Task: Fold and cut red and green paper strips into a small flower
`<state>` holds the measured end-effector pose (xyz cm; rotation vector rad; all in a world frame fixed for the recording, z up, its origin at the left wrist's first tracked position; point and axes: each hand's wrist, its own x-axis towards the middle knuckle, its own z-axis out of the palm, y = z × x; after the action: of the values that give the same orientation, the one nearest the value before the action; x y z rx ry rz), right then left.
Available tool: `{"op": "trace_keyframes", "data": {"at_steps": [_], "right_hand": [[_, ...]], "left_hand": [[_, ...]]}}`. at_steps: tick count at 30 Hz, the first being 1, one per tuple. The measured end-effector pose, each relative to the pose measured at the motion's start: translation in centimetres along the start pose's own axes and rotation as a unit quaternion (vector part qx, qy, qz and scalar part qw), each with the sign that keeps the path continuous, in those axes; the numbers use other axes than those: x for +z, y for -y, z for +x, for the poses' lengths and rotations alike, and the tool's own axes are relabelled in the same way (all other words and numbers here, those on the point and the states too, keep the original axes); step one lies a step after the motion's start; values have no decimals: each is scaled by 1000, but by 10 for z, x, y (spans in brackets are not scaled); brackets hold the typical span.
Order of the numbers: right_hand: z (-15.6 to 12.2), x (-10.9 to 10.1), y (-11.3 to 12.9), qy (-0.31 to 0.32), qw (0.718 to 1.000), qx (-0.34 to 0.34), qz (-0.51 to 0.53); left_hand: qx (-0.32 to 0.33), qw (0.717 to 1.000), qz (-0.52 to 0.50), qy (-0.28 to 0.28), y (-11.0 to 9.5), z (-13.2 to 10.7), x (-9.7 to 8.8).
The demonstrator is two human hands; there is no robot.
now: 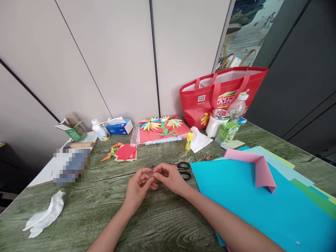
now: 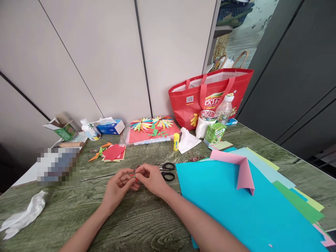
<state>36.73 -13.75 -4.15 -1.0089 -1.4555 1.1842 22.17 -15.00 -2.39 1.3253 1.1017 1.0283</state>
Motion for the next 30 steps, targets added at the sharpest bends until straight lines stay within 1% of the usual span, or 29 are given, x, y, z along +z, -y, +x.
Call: {"op": "trace_keyframes", "data": {"at_steps": [4, 8, 10, 13, 16, 19, 22, 24, 26, 30], "right_hand": [[2, -3, -2, 33, 999, 8, 7], [2, -6, 0, 58, 998, 14, 11], [2, -5, -1, 50, 999, 20, 8], [2, -3, -2, 29, 999, 29, 15], [1, -1, -2, 16, 1000, 25, 7], [0, 0, 0, -7, 1000, 2, -16], [-2, 0, 3, -14, 999, -19, -31], [-3, 1, 3, -18, 999, -24, -40], [-3, 2, 3, -19, 999, -16, -38], [-2, 3, 0, 2, 999, 34, 18]], "left_hand": [[-8, 1000, 13, -4, 1, -1, 0], [-1, 1000, 22, 18, -1, -1, 0], [-4, 1000, 16, 12, -1, 0, 0], [-34, 999, -19, -13, 1, 2, -1], [-56, 997, -41, -22, 1, 2, -2], [-70, 995, -67, -11, -3, 1, -2], [-76, 994, -77, 16, -5, 2, -3], [-64, 996, -58, 22, -4, 1, -3], [-31, 999, -12, 14, -1, 0, -3], [52, 993, 103, -7, 5, -4, -2]]}}
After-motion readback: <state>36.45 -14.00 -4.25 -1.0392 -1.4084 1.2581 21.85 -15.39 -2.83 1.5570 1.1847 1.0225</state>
